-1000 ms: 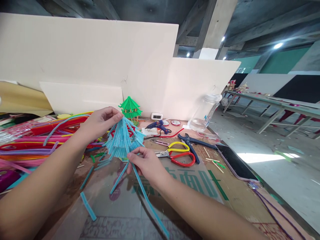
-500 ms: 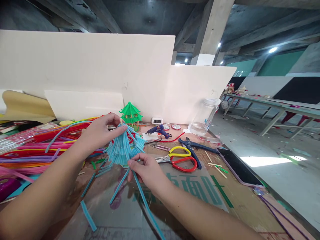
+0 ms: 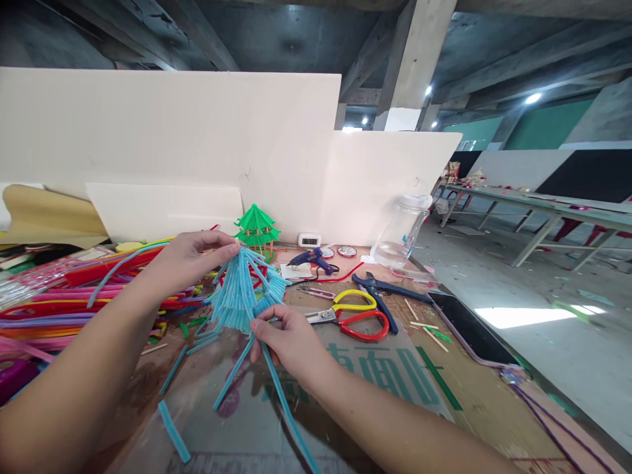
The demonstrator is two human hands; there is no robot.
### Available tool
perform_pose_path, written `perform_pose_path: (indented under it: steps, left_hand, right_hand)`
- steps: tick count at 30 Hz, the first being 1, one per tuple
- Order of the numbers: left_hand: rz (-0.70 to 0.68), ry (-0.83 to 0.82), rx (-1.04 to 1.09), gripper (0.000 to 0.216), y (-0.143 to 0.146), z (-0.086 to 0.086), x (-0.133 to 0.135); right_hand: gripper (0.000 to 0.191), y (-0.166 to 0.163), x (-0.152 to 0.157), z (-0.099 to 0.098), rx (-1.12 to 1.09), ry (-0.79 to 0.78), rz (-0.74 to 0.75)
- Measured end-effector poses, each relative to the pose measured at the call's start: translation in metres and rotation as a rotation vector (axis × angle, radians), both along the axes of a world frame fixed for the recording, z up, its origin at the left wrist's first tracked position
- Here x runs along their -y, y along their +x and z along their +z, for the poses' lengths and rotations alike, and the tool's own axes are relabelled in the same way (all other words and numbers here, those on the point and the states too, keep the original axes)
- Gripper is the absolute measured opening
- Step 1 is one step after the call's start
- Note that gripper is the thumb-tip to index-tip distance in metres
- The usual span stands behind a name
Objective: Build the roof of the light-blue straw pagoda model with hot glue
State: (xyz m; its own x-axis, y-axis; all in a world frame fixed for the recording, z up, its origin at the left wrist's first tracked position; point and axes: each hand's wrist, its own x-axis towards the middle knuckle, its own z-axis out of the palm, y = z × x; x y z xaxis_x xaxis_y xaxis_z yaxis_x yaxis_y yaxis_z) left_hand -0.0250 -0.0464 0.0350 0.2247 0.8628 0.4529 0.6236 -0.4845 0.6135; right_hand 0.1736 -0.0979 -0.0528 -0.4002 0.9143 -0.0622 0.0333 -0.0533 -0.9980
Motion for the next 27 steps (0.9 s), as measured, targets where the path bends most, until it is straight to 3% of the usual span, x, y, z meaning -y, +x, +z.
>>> perform_pose_path:
  steps: [7,20,27]
  left_hand:
    - [0.063,0.0,-0.038,0.037,0.003,0.001,0.002]
    - [0.02,0.015,0.033,0.048,-0.001,-0.008,-0.008]
    - [0.076,0.046,0.047,0.038,0.008,-0.005,-0.003]
  right_hand:
    - [0.027,0.0,0.0,0.0,0.011,0.005,0.001]
    - [0.028,-0.002,-0.001,0.0,-0.014,0.031,-0.024]
    - [0.03,-0.003,0.0,0.001,-0.018,0.044,-0.027]
